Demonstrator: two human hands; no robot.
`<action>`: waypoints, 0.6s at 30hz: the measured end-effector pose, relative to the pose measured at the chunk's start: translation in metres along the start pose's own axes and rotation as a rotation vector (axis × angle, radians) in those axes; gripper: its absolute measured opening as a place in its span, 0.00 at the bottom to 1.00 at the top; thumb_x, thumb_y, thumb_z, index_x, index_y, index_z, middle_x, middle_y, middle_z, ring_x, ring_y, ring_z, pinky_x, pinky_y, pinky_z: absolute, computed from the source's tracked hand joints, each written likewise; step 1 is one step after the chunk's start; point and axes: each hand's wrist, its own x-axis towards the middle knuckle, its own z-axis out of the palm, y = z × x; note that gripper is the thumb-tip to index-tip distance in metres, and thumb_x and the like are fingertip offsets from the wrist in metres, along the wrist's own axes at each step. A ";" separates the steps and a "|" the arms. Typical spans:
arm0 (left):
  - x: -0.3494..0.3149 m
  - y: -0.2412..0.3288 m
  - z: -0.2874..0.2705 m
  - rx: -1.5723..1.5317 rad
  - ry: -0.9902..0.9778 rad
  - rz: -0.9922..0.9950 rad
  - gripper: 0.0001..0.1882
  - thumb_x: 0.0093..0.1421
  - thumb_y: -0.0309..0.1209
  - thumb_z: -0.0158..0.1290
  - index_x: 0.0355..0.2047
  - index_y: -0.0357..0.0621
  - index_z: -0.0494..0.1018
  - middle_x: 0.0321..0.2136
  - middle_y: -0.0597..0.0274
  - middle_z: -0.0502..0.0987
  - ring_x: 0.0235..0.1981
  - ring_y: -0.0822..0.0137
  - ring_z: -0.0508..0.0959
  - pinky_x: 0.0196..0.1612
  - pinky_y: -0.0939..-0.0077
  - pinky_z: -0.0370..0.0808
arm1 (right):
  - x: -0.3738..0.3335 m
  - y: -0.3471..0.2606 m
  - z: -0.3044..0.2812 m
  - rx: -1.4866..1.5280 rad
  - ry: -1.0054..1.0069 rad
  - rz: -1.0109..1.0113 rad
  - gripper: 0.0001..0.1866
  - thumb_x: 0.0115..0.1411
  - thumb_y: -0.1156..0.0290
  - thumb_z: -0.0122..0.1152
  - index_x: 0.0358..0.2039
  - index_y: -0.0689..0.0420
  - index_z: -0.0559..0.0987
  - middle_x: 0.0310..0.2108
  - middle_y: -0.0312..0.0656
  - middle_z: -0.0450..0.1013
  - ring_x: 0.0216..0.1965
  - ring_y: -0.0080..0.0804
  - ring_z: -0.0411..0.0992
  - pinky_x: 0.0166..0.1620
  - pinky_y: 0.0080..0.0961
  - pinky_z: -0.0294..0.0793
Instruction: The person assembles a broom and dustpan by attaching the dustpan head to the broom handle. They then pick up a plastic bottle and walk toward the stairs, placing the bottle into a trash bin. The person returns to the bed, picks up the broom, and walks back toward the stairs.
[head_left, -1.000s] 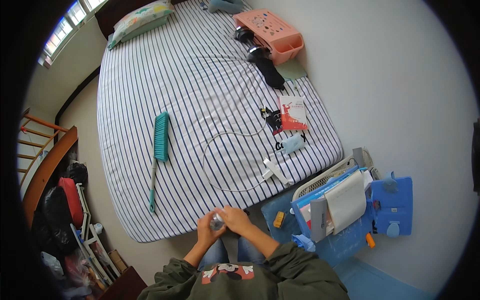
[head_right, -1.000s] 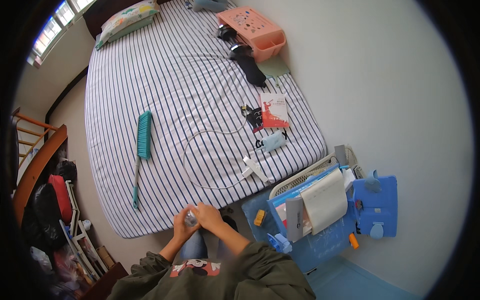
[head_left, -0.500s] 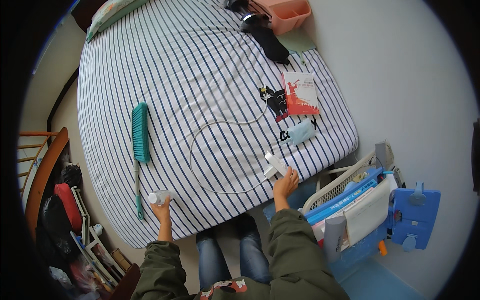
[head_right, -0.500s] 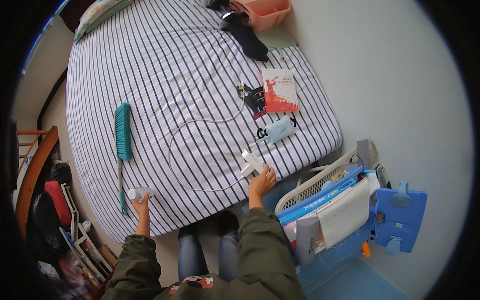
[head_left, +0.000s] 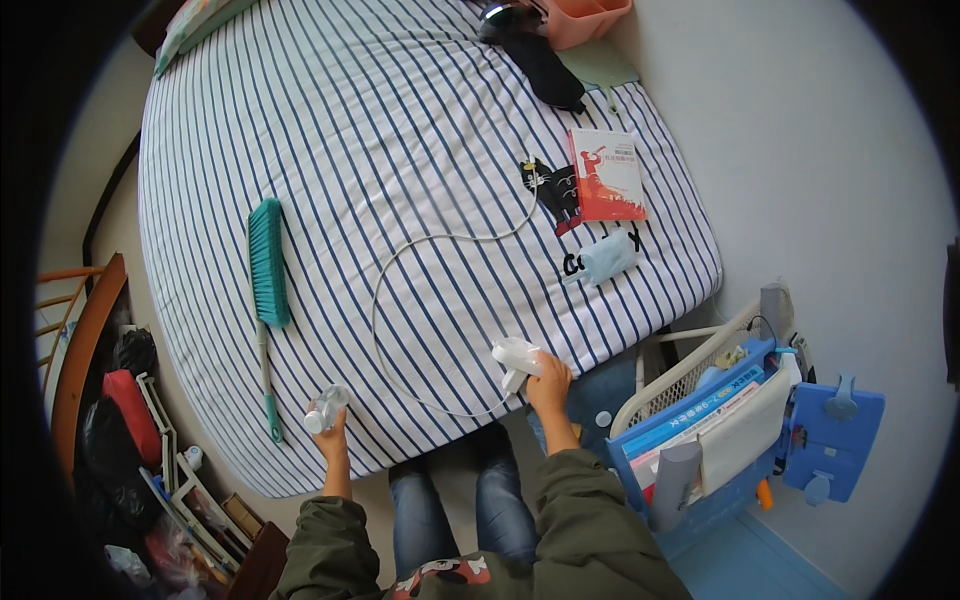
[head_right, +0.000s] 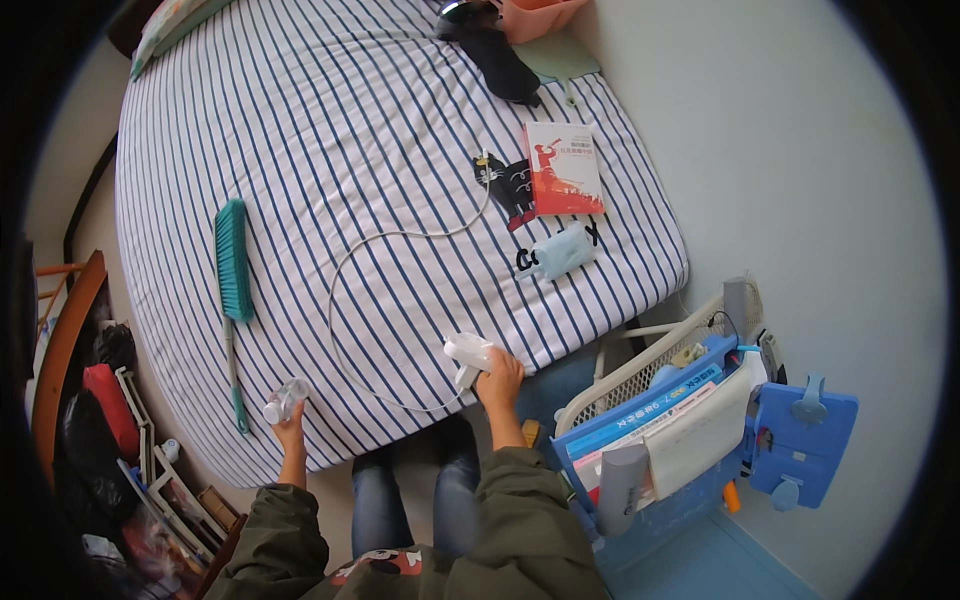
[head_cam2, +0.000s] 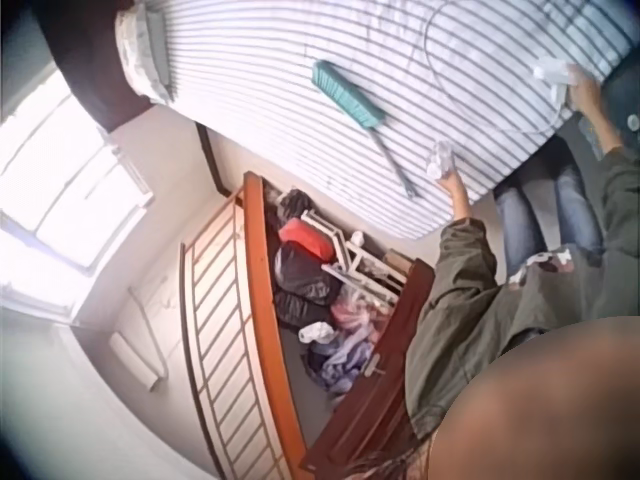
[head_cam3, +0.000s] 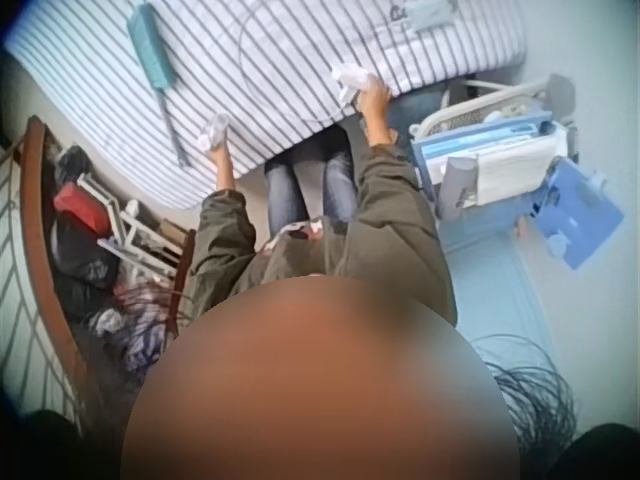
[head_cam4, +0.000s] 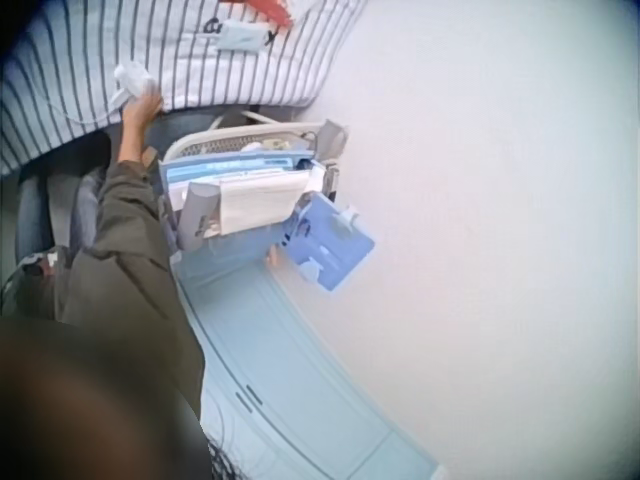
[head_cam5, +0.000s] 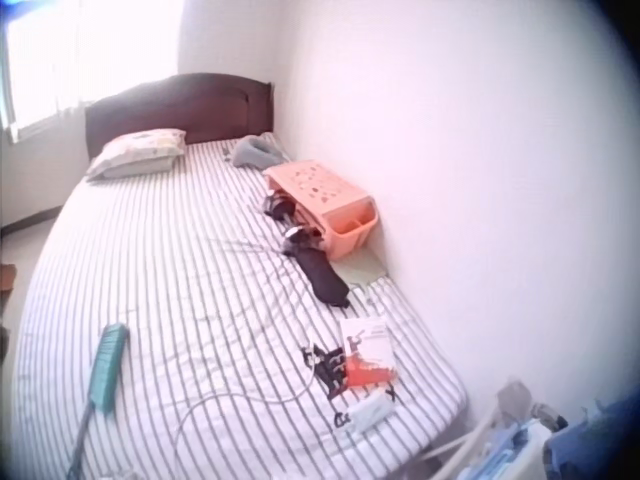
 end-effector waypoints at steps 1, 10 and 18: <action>0.001 -0.003 0.000 -0.003 -0.001 -0.004 0.36 0.47 0.29 0.63 0.55 0.42 0.60 0.49 0.56 0.67 0.51 0.60 0.67 0.55 0.71 0.62 | 0.009 0.000 0.002 0.086 -0.018 0.069 0.17 0.46 0.80 0.51 0.40 0.58 0.74 0.40 0.47 0.71 0.42 0.45 0.69 0.46 0.34 0.66; 0.001 0.004 -0.003 -0.022 -0.040 -0.014 0.38 0.46 0.30 0.63 0.56 0.43 0.58 0.49 0.55 0.66 0.50 0.61 0.67 0.52 0.72 0.65 | 0.070 -0.003 0.015 0.061 -0.357 0.234 0.06 0.52 0.73 0.54 0.29 0.63 0.73 0.26 0.51 0.72 0.31 0.45 0.71 0.37 0.32 0.70; -0.003 -0.003 -0.007 0.035 -0.020 -0.097 0.42 0.45 0.34 0.64 0.58 0.45 0.55 0.48 0.57 0.66 0.49 0.63 0.67 0.49 0.73 0.66 | 0.063 -0.023 -0.014 0.645 0.385 0.347 0.09 0.61 0.69 0.47 0.33 0.63 0.68 0.30 0.44 0.69 0.29 0.31 0.68 0.32 0.25 0.70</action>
